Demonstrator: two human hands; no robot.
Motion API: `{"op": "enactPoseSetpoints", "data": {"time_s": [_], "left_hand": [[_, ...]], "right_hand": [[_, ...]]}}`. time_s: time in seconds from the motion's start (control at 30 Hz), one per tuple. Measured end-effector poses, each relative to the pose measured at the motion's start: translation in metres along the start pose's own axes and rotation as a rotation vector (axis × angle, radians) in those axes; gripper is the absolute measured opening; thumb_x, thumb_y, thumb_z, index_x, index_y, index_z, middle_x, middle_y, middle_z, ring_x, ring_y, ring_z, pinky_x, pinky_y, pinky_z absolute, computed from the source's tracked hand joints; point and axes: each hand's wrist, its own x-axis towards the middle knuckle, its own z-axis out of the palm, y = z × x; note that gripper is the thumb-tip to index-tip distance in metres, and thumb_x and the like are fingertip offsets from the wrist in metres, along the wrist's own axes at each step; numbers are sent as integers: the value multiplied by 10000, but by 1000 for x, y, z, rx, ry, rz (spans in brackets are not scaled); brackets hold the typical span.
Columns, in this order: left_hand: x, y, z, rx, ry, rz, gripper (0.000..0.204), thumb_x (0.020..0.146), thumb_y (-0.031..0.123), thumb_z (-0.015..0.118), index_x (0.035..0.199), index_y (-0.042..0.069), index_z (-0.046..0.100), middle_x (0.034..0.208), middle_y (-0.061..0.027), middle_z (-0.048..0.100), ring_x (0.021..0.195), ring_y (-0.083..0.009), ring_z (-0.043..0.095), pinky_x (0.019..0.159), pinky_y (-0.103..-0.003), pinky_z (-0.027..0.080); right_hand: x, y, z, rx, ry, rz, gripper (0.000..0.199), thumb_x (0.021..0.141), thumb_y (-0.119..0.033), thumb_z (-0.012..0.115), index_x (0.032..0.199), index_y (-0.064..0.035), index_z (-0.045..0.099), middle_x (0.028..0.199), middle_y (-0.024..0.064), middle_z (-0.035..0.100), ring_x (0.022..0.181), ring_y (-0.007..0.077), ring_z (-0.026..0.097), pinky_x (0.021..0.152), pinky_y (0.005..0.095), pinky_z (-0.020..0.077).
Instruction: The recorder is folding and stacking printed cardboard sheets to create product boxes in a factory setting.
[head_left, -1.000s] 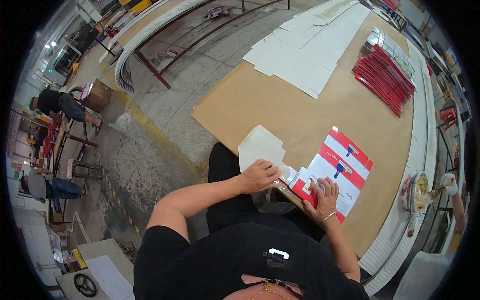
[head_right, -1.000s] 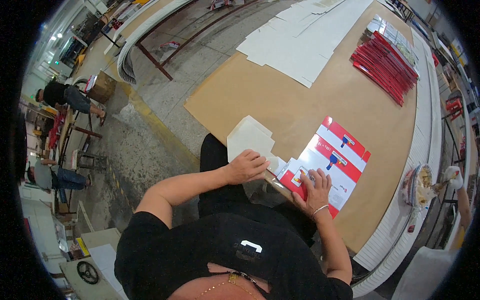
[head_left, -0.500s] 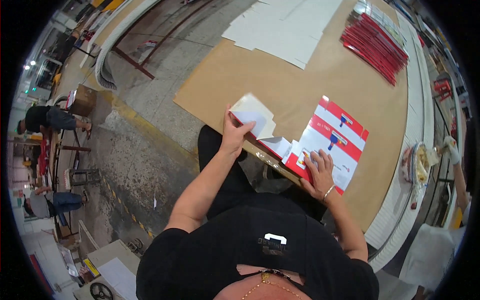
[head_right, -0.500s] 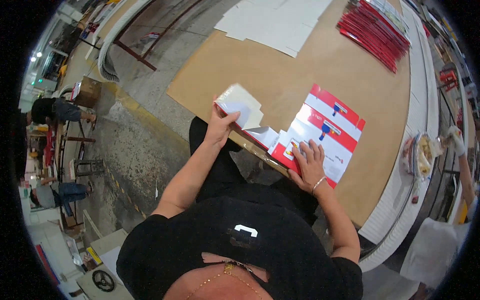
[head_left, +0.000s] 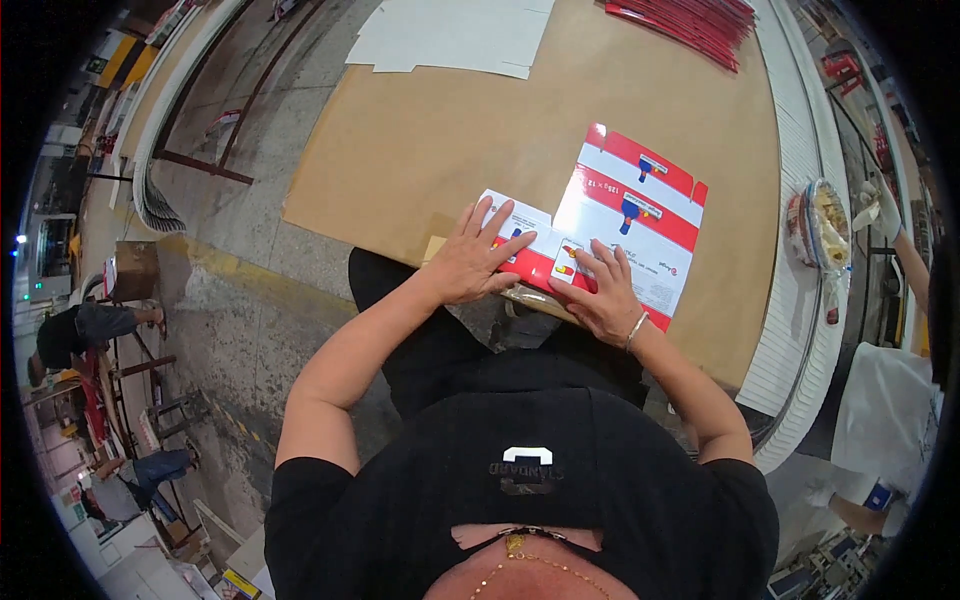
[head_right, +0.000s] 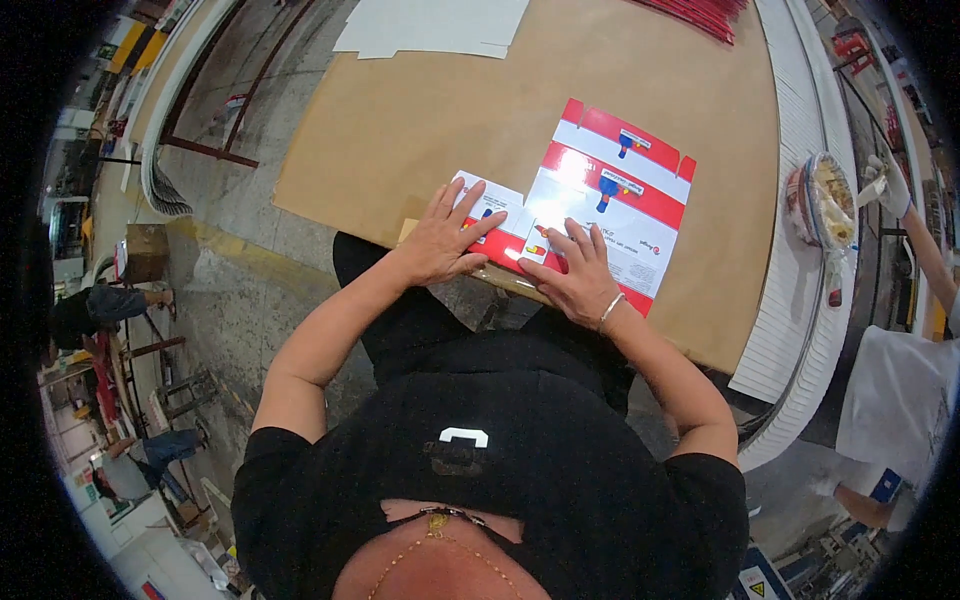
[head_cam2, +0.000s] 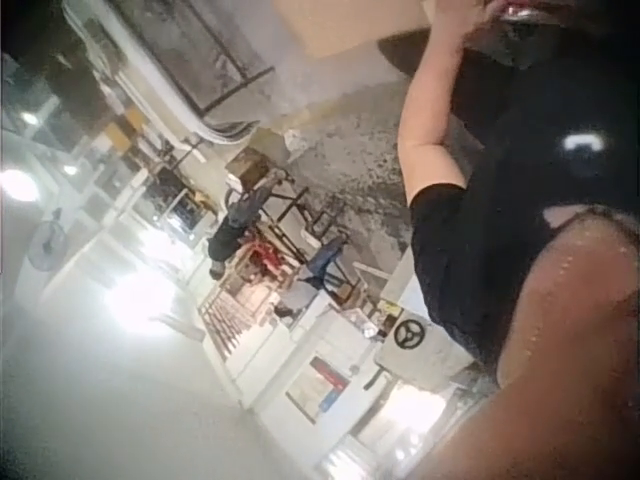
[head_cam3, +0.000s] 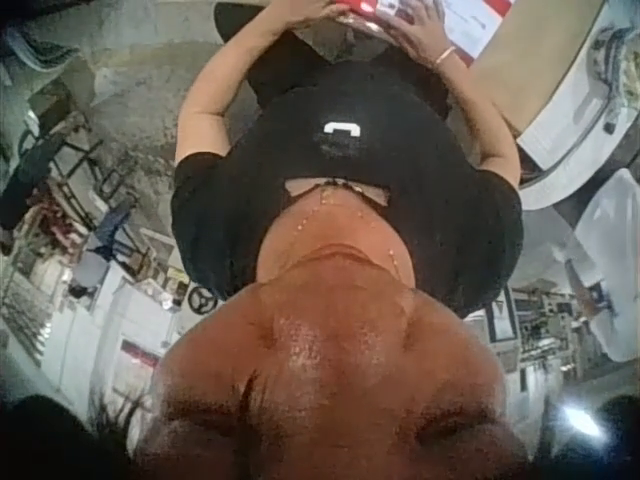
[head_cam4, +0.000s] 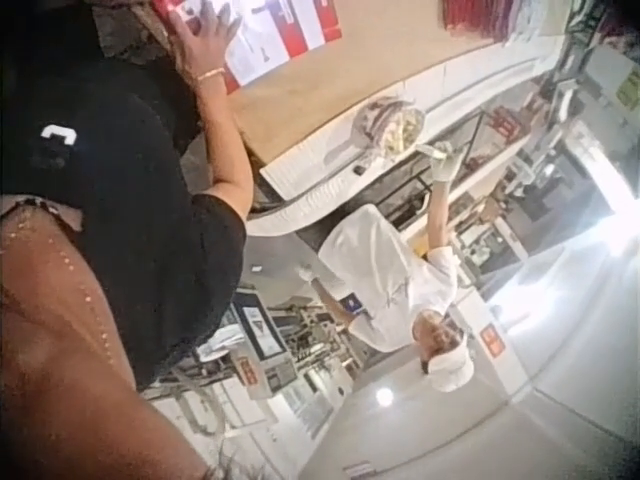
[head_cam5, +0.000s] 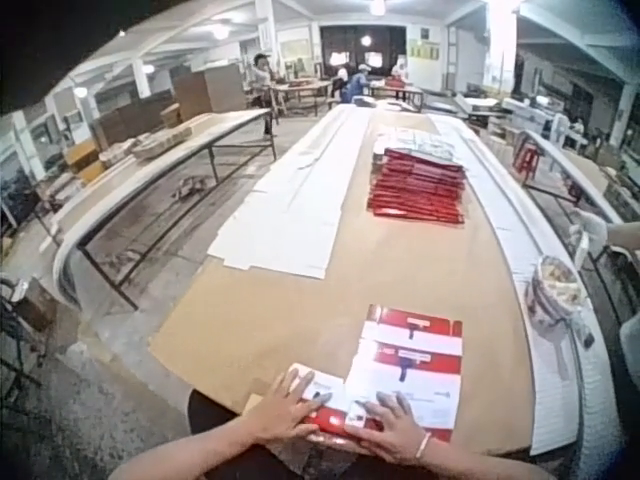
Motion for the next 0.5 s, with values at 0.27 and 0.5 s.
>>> {"op": "enactPoseSetpoints", "data": {"time_s": [0.27, 0.5], "left_hand": [[1, 12, 10, 170, -25, -159, 541, 971, 438, 478, 1492, 321, 384, 1598, -166, 182, 1464, -430, 128, 1103, -719, 109], [15, 41, 5, 119, 26, -272, 601, 918, 385, 544, 1492, 312, 381, 1575, -183, 199, 1441, -457, 152, 1030, -776, 169]], "right_hand": [[1, -1, 0, -48, -11, -5, 508, 881, -380, 656, 1373, -391, 529, 1456, 123, 401, 1394, 404, 286, 1151, 619, 152], [5, -8, 6, -38, 10, 80, 528, 880, -326, 662, 1385, -280, 517, 1433, 116, 410, 1391, 395, 272, 1150, 604, 168]]}}
